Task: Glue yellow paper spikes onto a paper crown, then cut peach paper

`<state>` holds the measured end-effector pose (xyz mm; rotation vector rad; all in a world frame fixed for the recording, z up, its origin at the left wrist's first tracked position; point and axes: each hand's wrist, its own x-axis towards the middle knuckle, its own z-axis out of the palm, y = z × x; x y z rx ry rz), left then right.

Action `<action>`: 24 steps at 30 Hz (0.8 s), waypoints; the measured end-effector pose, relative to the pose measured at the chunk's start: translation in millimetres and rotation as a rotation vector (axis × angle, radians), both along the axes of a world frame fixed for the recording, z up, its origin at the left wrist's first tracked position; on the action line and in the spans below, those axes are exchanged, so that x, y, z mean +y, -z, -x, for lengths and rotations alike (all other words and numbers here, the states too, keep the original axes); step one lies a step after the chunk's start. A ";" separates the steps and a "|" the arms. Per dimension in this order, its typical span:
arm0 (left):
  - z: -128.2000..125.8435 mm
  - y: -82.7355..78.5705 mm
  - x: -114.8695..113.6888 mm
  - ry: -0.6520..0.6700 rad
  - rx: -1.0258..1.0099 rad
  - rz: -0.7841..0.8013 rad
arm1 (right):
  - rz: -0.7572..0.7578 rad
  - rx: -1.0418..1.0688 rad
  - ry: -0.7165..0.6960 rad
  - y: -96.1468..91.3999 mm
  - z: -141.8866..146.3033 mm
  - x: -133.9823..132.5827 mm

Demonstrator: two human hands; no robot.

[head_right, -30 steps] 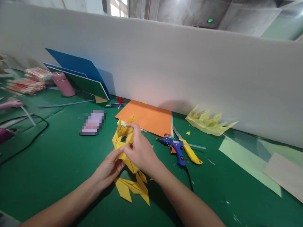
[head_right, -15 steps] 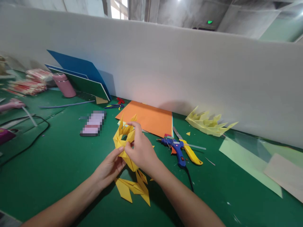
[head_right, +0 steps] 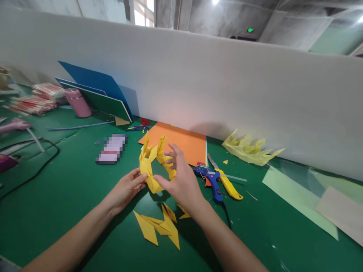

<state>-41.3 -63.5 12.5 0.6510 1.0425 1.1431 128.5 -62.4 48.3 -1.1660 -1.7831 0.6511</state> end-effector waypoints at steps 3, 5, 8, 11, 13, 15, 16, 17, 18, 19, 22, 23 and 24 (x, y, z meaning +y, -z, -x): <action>8.2 -3.0 4.1 -0.104 -0.008 0.035 | -0.175 -0.028 -0.025 -1.4 -14.2 -13.0; 11.7 -1.8 4.0 -0.181 0.025 0.019 | -0.210 -0.140 -0.107 -0.7 -23.2 -21.6; 13.9 3.7 3.5 -0.163 0.194 -0.074 | -0.151 -0.281 -0.149 7.4 -37.0 -28.4; 14.8 10.1 5.5 -0.245 0.467 -0.187 | -0.040 -0.430 -0.079 19.9 -52.7 -25.6; 16.1 12.6 6.2 -0.389 0.647 -0.287 | 0.049 -0.549 -0.046 26.2 -63.4 -21.1; 17.8 12.3 3.1 -0.540 0.807 -0.477 | 0.117 -0.623 -0.017 29.1 -72.2 -17.6; 18.3 11.0 -0.4 -0.597 0.870 -0.625 | 0.150 -0.651 -0.030 29.3 -75.3 -16.7; 18.3 9.2 -5.0 -0.628 0.933 -0.805 | 0.183 -0.675 -0.060 29.0 -77.5 -16.6; 17.5 7.2 -10.4 -0.608 0.976 -1.004 | 0.216 -0.698 -0.101 28.3 -78.5 -17.0; 15.9 5.3 -16.1 -0.492 1.013 -1.186 | 0.244 -0.719 -0.142 27.5 -78.7 -17.7; 6.9 4.2 -28.8 0.067 1.156 -1.365 | 0.285 -0.739 -0.201 26.8 -75.6 -20.1; 3.3 5.7 -30.1 0.190 1.194 -1.303 | 0.287 -0.729 -0.206 27.2 -74.3 -20.4; 0.0 7.8 -29.7 0.260 1.234 -1.223 | 0.286 -0.714 -0.210 27.9 -73.4 -20.3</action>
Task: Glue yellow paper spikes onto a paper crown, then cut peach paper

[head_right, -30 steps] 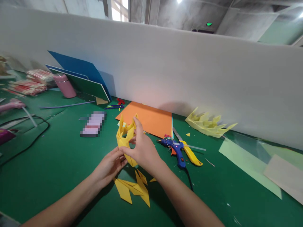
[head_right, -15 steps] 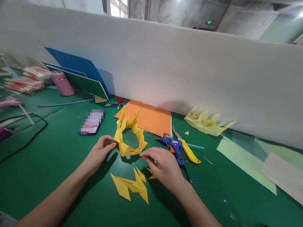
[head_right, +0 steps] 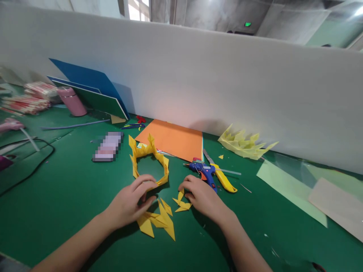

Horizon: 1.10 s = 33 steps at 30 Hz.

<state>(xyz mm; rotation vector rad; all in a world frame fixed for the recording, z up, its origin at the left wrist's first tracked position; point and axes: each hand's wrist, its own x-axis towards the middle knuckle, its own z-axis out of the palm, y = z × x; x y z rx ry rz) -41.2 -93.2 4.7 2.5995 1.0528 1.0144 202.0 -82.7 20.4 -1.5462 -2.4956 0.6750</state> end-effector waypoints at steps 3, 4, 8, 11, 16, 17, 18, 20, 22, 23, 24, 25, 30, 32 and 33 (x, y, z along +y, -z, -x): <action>-6.2 6.6 8.8 -0.059 0.026 0.065 | -0.001 0.045 0.004 2.6 -0.1 1.8; -7.1 7.8 12.6 -0.070 0.004 0.063 | 0.000 0.057 0.009 3.3 -0.9 2.7; -9.8 6.8 22.0 -0.033 -0.007 0.040 | 0.029 0.124 0.064 4.0 -4.1 6.2; -13.9 5.0 21.0 -0.013 0.028 -0.031 | 0.026 0.186 0.105 3.5 -4.5 7.9; -19.6 3.5 22.0 -0.017 0.088 -0.220 | -0.005 0.237 0.121 5.3 -4.2 9.1; -19.9 3.1 24.0 -0.022 0.088 -0.238 | -0.018 0.245 0.117 5.9 -4.6 9.2; -19.7 2.6 26.3 -0.029 0.087 -0.242 | -0.031 0.254 0.110 6.4 -5.1 9.1; -18.6 1.7 30.4 -0.046 0.094 -0.218 | -0.051 0.272 0.094 6.5 -6.5 8.6; -16.7 0.8 31.7 -0.067 0.102 -0.185 | -0.066 0.279 0.077 5.1 -7.7 7.6; -15.9 0.2 30.8 -0.084 0.098 -0.165 | -0.076 0.280 0.064 3.8 -8.0 7.1; -15.5 -0.6 28.7 -0.098 0.088 -0.144 | -0.090 0.281 0.049 2.3 -7.9 6.5; -15.5 -1.6 25.6 -0.109 0.068 -0.120 | -0.108 0.282 0.032 0.5 -7.3 5.9; -25.0 -5.0 9.4 0.035 -0.013 0.058 | -0.192 0.322 -0.056 -4.8 4.8 1.9; -30.2 -3.4 7.9 0.041 -0.004 0.163 | -0.226 0.334 -0.087 -2.8 12.8 -0.7; -32.1 -2.2 8.3 0.022 -0.004 0.212 | -0.241 0.333 -0.091 -1.0 16.7 -2.1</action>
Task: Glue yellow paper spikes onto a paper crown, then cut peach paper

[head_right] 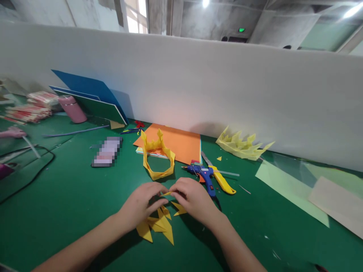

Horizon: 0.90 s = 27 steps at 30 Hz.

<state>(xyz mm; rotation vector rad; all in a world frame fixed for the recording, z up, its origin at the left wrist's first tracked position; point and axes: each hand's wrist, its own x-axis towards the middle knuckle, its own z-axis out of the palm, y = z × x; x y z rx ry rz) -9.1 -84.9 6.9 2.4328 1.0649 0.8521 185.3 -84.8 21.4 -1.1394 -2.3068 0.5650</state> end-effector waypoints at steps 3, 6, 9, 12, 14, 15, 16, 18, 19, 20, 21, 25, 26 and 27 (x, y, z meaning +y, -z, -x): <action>-2.4 3.3 3.1 -0.054 -0.011 0.152 | 0.023 0.016 0.056 5.2 6.5 -2.4; -0.9 4.5 4.6 -0.080 -0.049 0.284 | 0.085 0.048 0.219 6.2 -0.4 0.5; 1.4 4.9 4.3 -0.121 -0.191 0.363 | -0.013 -0.058 0.532 6.7 -19.9 8.6; 2.9 6.5 4.9 -0.148 -0.383 0.512 | -0.075 -0.229 0.757 11.6 -39.9 16.3; 3.7 8.2 6.2 -0.141 -0.502 0.588 | -0.043 -0.319 0.802 15.2 -47.7 18.4; 4.2 9.2 7.0 -0.129 -0.548 0.605 | -0.016 -0.356 0.819 16.3 -49.8 18.5; 4.8 10.0 7.7 -0.114 -0.578 0.616 | 0.019 -0.383 0.837 16.5 -51.0 18.1; 6.1 10.8 8.6 -0.093 -0.604 0.646 | 0.119 -0.411 0.867 15.0 -52.2 16.5; 6.8 10.4 8.8 -0.095 -0.618 0.675 | 0.173 -0.409 0.868 13.8 -52.8 15.8; 7.4 9.3 8.7 -0.103 -0.641 0.713 | 0.217 -0.398 0.855 12.6 -53.7 15.2; 8.0 7.5 8.4 -0.115 -0.668 0.752 | 0.245 -0.383 0.829 11.9 -55.0 14.8; 9.4 -3.9 7.3 -0.168 -0.751 0.825 | 0.236 -0.270 0.759 16.2 -62.5 16.7; 9.7 -6.7 7.3 -0.176 -0.755 0.824 | 0.236 -0.215 0.763 18.7 -64.2 17.8; 10.1 -9.0 7.3 -0.183 -0.758 0.820 | 0.246 -0.146 0.767 21.2 -65.6 19.0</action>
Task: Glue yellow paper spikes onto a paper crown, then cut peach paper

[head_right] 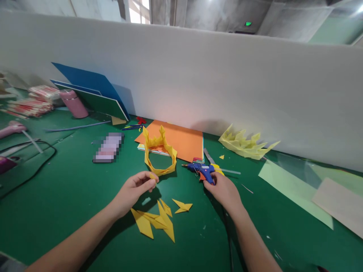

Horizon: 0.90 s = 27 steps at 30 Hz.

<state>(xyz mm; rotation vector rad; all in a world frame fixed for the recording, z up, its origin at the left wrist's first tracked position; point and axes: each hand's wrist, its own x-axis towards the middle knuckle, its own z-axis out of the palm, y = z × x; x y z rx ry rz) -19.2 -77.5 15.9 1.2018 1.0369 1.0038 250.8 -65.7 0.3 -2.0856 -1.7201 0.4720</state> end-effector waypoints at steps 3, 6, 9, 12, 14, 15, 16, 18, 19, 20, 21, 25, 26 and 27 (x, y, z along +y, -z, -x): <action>1.8 -3.7 0.6 -0.029 0.006 -0.020 | -0.013 0.261 0.037 4.3 -1.2 2.4; 4.3 -3.9 1.5 -0.083 0.026 -0.012 | -0.033 0.610 0.036 1.3 4.4 0.0; 5.4 -4.0 2.7 -0.144 0.001 0.030 | 0.000 0.944 -0.108 -4.7 16.7 -6.8; 4.8 -5.3 4.1 -0.182 -0.041 0.065 | 0.142 1.007 -0.250 -5.8 30.6 -12.8; 4.4 -6.0 5.1 -0.199 -0.050 0.091 | 0.230 1.002 -0.283 -3.6 38.0 -14.5; 4.4 -6.1 5.6 -0.206 -0.049 0.106 | 0.254 1.008 -0.288 -2.2 40.7 -14.8; 4.5 -5.9 6.0 -0.213 -0.048 0.118 | 0.263 1.019 -0.289 -1.1 42.6 -14.9; 5.1 -4.8 6.8 -0.224 -0.045 0.129 | 0.251 1.042 -0.298 0.6 44.4 -14.7; 5.4 -4.0 7.0 -0.230 -0.042 0.126 | 0.239 1.053 -0.304 1.3 44.4 -14.7; 5.6 -3.1 7.1 -0.234 -0.036 0.118 | 0.223 1.062 -0.310 1.9 44.1 -14.6; 5.7 -2.2 7.1 -0.234 -0.027 0.107 | 0.206 1.069 -0.318 2.7 43.6 -14.6; 5.4 -0.7 6.4 -0.209 0.019 0.089 | 0.167 1.052 -0.363 6.7 43.1 -15.1; 5.3 -0.7 6.3 -0.204 0.030 0.088 | 0.164 1.028 -0.375 7.3 43.7 -15.4; 5.3 -0.8 6.2 -0.202 0.044 0.085 | 0.162 0.998 -0.386 7.6 44.8 -15.8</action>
